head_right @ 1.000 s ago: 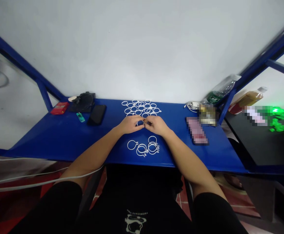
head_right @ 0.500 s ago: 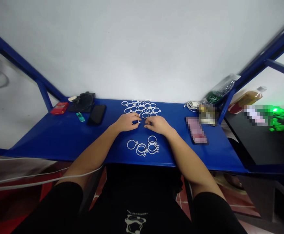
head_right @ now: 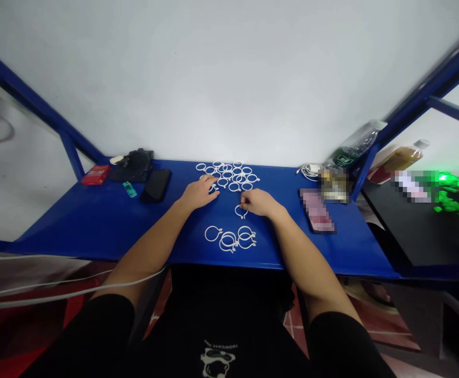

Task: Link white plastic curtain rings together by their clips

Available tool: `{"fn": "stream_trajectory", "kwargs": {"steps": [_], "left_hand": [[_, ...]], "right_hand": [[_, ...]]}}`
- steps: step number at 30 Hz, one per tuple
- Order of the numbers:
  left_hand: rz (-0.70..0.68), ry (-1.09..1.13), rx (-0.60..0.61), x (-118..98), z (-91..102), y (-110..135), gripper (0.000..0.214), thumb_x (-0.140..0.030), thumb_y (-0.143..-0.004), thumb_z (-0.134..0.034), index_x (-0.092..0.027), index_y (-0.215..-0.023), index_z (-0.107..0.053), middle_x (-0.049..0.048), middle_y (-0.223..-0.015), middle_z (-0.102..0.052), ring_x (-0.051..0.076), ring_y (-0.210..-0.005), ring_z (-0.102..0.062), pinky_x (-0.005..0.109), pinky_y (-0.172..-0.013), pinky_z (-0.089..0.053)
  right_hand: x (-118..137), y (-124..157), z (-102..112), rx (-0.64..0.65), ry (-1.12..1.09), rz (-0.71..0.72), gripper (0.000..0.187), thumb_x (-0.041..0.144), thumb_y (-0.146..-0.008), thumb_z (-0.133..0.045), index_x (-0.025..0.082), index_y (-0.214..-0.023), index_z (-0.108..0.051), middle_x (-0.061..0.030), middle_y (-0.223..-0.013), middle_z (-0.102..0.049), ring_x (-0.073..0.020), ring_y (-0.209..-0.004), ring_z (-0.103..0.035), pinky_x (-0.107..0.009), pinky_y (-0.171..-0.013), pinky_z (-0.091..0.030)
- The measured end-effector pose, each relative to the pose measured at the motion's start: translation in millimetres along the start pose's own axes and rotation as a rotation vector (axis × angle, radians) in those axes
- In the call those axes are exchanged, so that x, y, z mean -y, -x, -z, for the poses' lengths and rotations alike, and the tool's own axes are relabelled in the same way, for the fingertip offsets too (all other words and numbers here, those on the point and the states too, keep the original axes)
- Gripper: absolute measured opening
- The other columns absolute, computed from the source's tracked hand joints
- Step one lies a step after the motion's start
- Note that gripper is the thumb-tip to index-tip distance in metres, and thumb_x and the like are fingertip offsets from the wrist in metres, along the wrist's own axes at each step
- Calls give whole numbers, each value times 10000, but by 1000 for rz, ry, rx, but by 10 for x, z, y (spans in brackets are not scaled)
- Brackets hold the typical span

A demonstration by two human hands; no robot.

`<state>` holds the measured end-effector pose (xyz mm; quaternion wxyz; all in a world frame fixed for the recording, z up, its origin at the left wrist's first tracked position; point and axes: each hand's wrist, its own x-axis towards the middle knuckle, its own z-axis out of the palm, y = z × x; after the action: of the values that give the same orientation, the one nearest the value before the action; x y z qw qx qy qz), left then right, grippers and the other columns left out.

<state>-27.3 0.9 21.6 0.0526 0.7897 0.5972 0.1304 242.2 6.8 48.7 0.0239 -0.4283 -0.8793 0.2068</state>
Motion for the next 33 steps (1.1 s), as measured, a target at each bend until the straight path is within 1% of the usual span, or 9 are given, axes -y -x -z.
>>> {"fn": "stream_trajectory", "kwargs": {"steps": [5, 10, 12, 15, 19, 21, 26, 29, 33], "left_hand": [[11, 26, -9, 50, -35, -20, 598, -495, -965, -660, -238, -1496, -562, 103, -1553, -524, 318, -1232, -647, 417, -1018, -545], [-18, 76, -87, 42, -34, -28, 324, -347, -952, -670, -227, -1249, -717, 80, -1392, -635, 266, -1167, -670, 357, -985, -548], [23, 121, -169, 67, 1, -42, 278, -335, -958, -661, -239, -1210, -728, 73, -1343, -658, 259, -1180, -663, 349, -1000, -538], [190, 161, -300, 199, 56, -82, 309, -373, -983, -635, -239, -1250, -714, 86, -1330, -663, 277, -1211, -647, 374, -1028, -528], [358, 190, -263, 478, 19, -159, 343, -411, -954, -678, -236, -1247, -718, 104, -1296, -686, 297, -1214, -636, 412, -1075, -509], [416, 209, -262, 581, -40, -195, 405, -418, -940, -695, -228, -1297, -694, 127, -1361, -660, 314, -1249, -619, 435, -1091, -503], [452, 286, -296, 607, -123, -237, 592, -483, -927, -715, -187, -1427, -599, 174, -1486, -589, 351, -1385, -547, 470, -1160, -454], [422, 344, -317, 550, -125, -236, 585, -474, -908, -746, -193, -1403, -613, 170, -1417, -637, 339, -1281, -623, 465, -1120, -487], [318, 394, -394, 467, -147, -229, 452, -408, -918, -740, -201, -1314, -669, 132, -1328, -676, 230, -963, -707, 398, -1009, -547]], "right_hand": [[-26, -31, -32, -106, 136, -126, 123, 320, -946, -638, 224, -912, -706, -47, -885, -752, -195, -788, -633, -280, -650, -337], [-16, -26, -12, -131, 148, -188, 199, 397, -942, -660, 222, -857, -699, -51, -843, -743, -205, -771, -632, -285, -642, -341], [-14, -25, -7, -174, 99, -125, 164, 363, -947, -657, 222, -872, -696, -39, -843, -740, -193, -764, -631, -279, -652, -357], [-18, -28, -25, -239, 34, 63, 63, 238, -925, -649, 214, -907, -704, -41, -939, -745, -184, -839, -651, -270, -726, -411], [-22, -27, -76, -252, 38, 220, 144, 129, -887, -612, 204, -934, -726, -57, -1008, -724, -192, -898, -655, -282, -791, -457], [-18, -19, -86, -231, 11, 263, 219, 93, -865, -595, 204, -988, -739, -55, -1031, -725, -191, -905, -662, -290, -817, -481], [5, 9, -67, -137, -74, 305, 354, 92, -833, -647, 203, -1154, -746, -70, -1176, -730, -199, -959, -694, -319, -884, -532], [25, 16, -63, -102, -52, 286, 388, 140, -850, -693, 219, -1227, -737, -81, -1243, -717, -218, -1008, -703, -338, -908, -542], [38, 9, -66, -136, 70, 157, 311, 357, -978, -665, 233, -1255, -732, -101, -1184, -730, -259, -1038, -707, -358, -883, -547]]}}
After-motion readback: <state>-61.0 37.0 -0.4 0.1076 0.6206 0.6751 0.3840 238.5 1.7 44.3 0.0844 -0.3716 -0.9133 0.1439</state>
